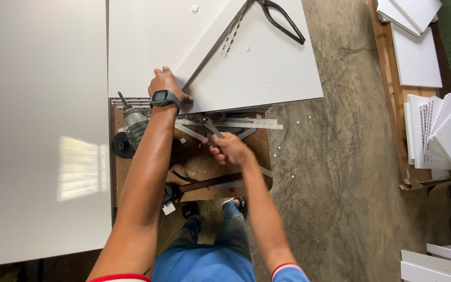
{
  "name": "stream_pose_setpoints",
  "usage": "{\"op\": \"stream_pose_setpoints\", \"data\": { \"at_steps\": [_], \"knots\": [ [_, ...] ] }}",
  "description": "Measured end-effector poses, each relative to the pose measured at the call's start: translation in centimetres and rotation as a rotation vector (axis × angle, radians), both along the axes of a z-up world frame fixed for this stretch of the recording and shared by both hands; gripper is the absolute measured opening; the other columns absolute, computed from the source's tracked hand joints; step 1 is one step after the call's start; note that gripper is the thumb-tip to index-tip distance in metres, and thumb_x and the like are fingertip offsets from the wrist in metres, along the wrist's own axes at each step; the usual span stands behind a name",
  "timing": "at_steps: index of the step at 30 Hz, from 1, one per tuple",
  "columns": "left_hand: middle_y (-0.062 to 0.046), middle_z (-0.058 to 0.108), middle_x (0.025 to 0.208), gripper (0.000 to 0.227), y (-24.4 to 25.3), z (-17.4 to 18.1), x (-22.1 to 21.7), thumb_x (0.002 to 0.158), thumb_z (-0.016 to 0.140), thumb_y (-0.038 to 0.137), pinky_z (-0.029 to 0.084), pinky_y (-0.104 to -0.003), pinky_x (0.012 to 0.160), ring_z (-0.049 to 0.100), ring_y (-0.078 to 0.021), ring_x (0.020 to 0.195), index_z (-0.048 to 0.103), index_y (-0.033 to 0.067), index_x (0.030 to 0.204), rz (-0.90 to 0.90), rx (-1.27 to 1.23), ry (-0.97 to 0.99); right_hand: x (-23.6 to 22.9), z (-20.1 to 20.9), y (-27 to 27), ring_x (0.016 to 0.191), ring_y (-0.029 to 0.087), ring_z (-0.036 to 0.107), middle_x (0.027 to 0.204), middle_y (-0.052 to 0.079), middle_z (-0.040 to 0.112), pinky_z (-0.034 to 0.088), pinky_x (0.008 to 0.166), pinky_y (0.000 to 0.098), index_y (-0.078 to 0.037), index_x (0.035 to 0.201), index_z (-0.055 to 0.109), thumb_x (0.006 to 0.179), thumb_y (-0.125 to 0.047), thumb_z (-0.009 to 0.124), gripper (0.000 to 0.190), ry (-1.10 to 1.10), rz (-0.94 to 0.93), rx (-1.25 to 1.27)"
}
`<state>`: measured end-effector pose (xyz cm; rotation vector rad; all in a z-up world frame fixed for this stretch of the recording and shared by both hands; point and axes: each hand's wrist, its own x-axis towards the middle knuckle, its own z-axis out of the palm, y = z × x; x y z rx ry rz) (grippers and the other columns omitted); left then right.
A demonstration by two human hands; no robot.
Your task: Manually assemble and align various white boards and plastic components on a workbench.
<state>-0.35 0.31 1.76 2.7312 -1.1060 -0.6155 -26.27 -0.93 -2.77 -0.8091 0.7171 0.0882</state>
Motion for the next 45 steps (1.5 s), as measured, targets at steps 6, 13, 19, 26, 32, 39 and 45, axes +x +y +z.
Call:
{"op": "stream_pose_setpoints", "data": {
  "at_steps": [6, 13, 19, 26, 32, 39, 45],
  "knots": [
    [-0.032, 0.049, 0.141, 0.129, -0.1, -0.6, 0.4, 0.054, 0.100, 0.054, 0.058, -0.036, 0.090, 0.066, -0.0335, 0.110, 0.036, -0.0082, 0.148, -0.020, -0.003, -0.023, -1.1, 0.0, -7.8, 0.044, 0.010, 0.049, 0.062, 0.003, 0.057, 0.039, 0.036, 0.0239, 0.005, 0.100, 0.069, 0.110, -0.018, 0.048, 0.033, 0.069, 0.303, -0.016],
    [-0.026, 0.052, 0.144, 0.126, -0.3, -0.1, 0.3, 0.056, 0.098, 0.052, 0.059, -0.034, 0.094, 0.068, -0.0316, 0.113, 0.038, -0.0063, 0.150, 0.024, 0.024, 0.048, 1.8, -0.9, 3.8, 0.048, 0.010, 0.049, 0.065, 0.000, 0.059, 0.044, 0.043, 0.0247, -0.005, 0.090, 0.065, 0.108, -0.032, 0.050, 0.036, 0.154, -0.006, -0.226],
    [-0.024, 0.055, 0.139, 0.118, -0.1, 1.3, -0.4, 0.058, 0.098, 0.052, 0.059, -0.034, 0.092, 0.068, -0.0310, 0.110, 0.043, -0.0052, 0.146, 0.031, 0.007, 0.064, 9.2, -3.1, 12.5, 0.052, 0.013, 0.052, 0.067, 0.000, 0.056, 0.047, 0.047, 0.0272, -0.008, 0.091, 0.059, 0.106, -0.033, 0.048, 0.032, -0.143, -0.667, 0.053],
    [-0.030, 0.045, 0.145, 0.124, 0.2, 0.6, 0.2, 0.056, 0.100, 0.049, 0.060, -0.033, 0.085, 0.068, -0.0313, 0.104, 0.036, -0.0063, 0.147, 0.039, -0.004, 0.031, 3.6, 2.8, 6.1, 0.046, 0.011, 0.045, 0.062, 0.000, 0.055, 0.040, 0.041, 0.0243, -0.003, 0.095, 0.063, 0.105, -0.028, 0.048, 0.031, 0.101, -0.353, -0.086],
    [-0.030, 0.050, 0.140, 0.126, -0.4, -0.9, 0.1, 0.059, 0.098, 0.048, 0.061, -0.035, 0.086, 0.070, -0.0325, 0.105, 0.033, -0.0075, 0.152, 0.013, -0.002, 0.055, 0.1, 3.7, -7.7, 0.048, 0.011, 0.054, 0.062, 0.004, 0.057, 0.043, 0.038, 0.0233, 0.003, 0.119, 0.064, 0.103, -0.011, 0.053, 0.024, 0.194, 0.216, -0.118],
    [-0.028, 0.055, 0.137, 0.123, 0.1, -1.1, 0.0, 0.057, 0.099, 0.050, 0.061, -0.035, 0.089, 0.070, -0.0328, 0.106, 0.040, -0.0084, 0.149, 0.025, -0.028, 0.031, -0.8, 0.3, -4.1, 0.045, 0.011, 0.052, 0.062, 0.004, 0.059, 0.046, 0.040, 0.0236, -0.002, 0.134, 0.061, 0.101, -0.015, 0.058, 0.036, 0.070, 0.152, -0.099],
    [-0.025, 0.052, 0.139, 0.121, 0.0, 0.4, 0.1, 0.054, 0.100, 0.049, 0.060, -0.036, 0.087, 0.068, -0.0330, 0.107, 0.041, -0.0040, 0.145, 0.053, 0.002, 0.063, 5.2, -3.0, 10.0, 0.047, 0.010, 0.051, 0.065, 0.000, 0.060, 0.045, 0.041, 0.0253, -0.010, 0.125, 0.064, 0.101, -0.029, 0.056, 0.032, -0.080, -0.591, -0.014]
  ]
}}
